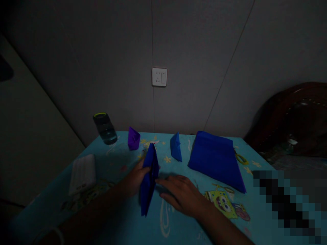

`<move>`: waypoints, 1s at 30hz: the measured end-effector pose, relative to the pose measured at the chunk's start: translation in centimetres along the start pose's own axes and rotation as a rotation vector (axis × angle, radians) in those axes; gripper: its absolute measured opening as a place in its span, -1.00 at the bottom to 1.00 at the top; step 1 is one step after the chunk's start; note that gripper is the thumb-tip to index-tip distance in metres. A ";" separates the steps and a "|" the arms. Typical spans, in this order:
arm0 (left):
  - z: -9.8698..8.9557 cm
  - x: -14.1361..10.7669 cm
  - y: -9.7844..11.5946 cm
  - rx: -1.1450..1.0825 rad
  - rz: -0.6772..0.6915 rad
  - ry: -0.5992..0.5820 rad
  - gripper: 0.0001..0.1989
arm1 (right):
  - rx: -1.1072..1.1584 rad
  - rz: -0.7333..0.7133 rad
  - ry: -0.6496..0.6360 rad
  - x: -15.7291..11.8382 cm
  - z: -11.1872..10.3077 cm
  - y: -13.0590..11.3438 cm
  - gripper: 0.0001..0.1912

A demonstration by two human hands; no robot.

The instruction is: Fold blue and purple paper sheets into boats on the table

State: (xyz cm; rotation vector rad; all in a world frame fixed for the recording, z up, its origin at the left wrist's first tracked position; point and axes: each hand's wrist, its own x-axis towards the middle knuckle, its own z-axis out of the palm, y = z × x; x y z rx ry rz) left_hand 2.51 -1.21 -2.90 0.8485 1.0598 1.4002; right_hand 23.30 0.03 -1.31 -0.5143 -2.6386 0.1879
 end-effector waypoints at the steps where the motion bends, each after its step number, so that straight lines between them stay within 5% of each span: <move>1: 0.0 0.0 -0.1 0.005 -0.028 -0.011 -0.61 | -0.006 0.003 0.008 0.1 0.0 0.0 -0.61; 9: 0.7 -1.4 0.5 0.057 -0.194 -0.074 -0.62 | -0.009 0.085 0.067 0.0 0.5 0.4 -0.63; 16: 0.7 -2.4 1.1 0.168 -0.173 -0.423 -0.53 | -0.007 0.155 0.142 -0.2 0.5 1.1 -0.67; 26: 0.6 -2.4 2.1 0.354 -0.248 -0.416 -0.45 | -0.166 0.212 0.271 -0.1 0.2 1.1 -0.73; 30: 1.0 -2.5 2.4 0.358 -0.169 -0.419 -0.45 | -0.275 0.241 0.252 0.2 0.2 0.5 -0.70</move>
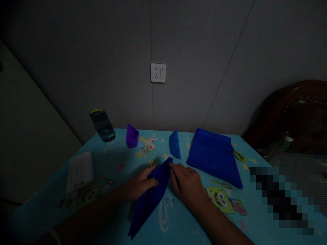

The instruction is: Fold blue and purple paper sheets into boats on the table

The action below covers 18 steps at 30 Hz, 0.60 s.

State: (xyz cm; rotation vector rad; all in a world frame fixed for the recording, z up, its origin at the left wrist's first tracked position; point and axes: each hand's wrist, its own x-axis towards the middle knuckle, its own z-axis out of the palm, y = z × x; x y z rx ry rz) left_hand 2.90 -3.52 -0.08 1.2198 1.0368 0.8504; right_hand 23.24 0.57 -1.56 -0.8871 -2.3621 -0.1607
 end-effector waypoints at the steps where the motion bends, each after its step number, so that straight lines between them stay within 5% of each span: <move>1: 0.1 0.0 0.1 0.016 0.030 -0.003 -0.46 | -0.016 0.002 -0.007 0.0 0.0 -0.1 -0.69; 8: 0.8 0.0 0.3 0.170 0.202 -0.035 -0.56 | -0.039 0.076 -0.130 0.2 -0.2 -0.8 -0.70; 13: 0.8 0.7 -0.8 0.089 0.029 0.093 -0.68 | -0.032 0.064 -0.245 0.3 0.2 -0.7 -0.68; 18: 0.3 1.3 -1.5 -0.043 -0.089 0.234 -0.72 | 0.090 -0.062 -0.196 0.1 0.5 -0.3 -0.67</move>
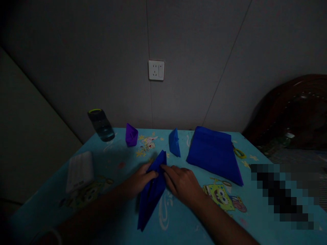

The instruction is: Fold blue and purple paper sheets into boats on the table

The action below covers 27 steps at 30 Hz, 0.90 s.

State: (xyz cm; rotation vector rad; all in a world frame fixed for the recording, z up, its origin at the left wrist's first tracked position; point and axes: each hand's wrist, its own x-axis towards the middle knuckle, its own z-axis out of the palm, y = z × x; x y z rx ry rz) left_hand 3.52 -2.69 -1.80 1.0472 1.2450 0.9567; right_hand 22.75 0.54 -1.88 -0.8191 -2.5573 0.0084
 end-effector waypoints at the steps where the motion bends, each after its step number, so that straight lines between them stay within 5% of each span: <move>1: -0.1 0.1 0.0 -0.027 -0.008 0.015 -0.72 | 0.016 -0.023 0.026 -0.1 0.0 0.0 -0.67; 7: -0.4 0.4 -0.1 -0.125 -0.051 0.138 -0.71 | 0.037 -0.212 0.025 -0.6 0.0 -0.5 -0.62; 13: -0.2 0.4 0.3 -0.224 -0.017 0.131 -0.72 | 0.007 -0.204 -0.089 -0.6 0.1 -0.3 -0.52; 27: -0.7 1.0 -0.2 -0.201 0.093 0.238 -0.68 | -0.001 -0.283 -0.046 -0.3 -0.4 -1.1 -0.55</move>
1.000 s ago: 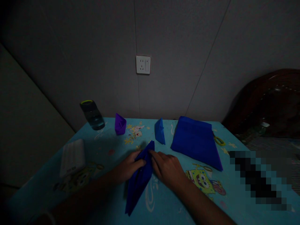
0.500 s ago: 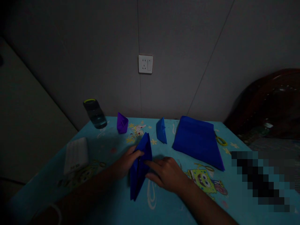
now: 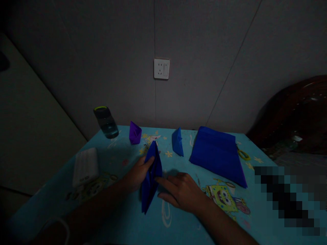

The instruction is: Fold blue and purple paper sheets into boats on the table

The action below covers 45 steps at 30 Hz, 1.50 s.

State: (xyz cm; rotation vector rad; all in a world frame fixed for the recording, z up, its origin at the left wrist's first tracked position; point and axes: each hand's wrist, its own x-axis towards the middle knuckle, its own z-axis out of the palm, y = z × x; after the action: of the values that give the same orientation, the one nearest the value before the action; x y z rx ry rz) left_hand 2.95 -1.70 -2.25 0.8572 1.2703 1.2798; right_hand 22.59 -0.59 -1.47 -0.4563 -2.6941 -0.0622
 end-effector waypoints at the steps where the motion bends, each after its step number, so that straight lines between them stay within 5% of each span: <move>1: 0.0 0.1 -0.1 -0.017 -0.006 0.003 -0.68 | 0.006 -0.014 0.009 0.0 0.0 -0.1 -0.55; 7: -0.1 0.2 -0.3 -0.092 -0.009 0.013 -0.54 | 0.039 -0.134 0.037 0.0 0.3 -0.8 -0.55; 14: 0.0 -0.7 0.9 0.007 0.056 -0.225 -0.53 | 0.050 -0.195 0.062 0.1 0.9 -1.2 -0.53; 21: -0.2 -0.5 0.3 0.036 0.016 -0.092 -0.70 | 0.047 -0.242 0.112 0.3 0.5 -1.8 -0.67; 29: -0.2 -0.3 0.2 -0.033 -0.041 -0.050 -0.68 | 0.026 -0.242 0.133 0.2 0.6 -2.0 -0.83; 34: 0.0 -0.1 0.2 -0.054 -0.028 -0.019 -0.66 | -0.027 -0.200 0.162 0.3 1.0 -2.5 -0.68; 45: -0.5 1.1 0.1 -0.311 0.019 -0.038 -0.54 | -0.136 0.064 0.269 0.6 1.9 -1.9 -0.80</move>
State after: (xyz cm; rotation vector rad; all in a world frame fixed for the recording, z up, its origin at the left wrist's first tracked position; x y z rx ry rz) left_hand 2.30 -0.75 -2.45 0.6682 1.0016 1.4243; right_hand 20.76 -2.01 -2.95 -0.5335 -2.4186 -0.2703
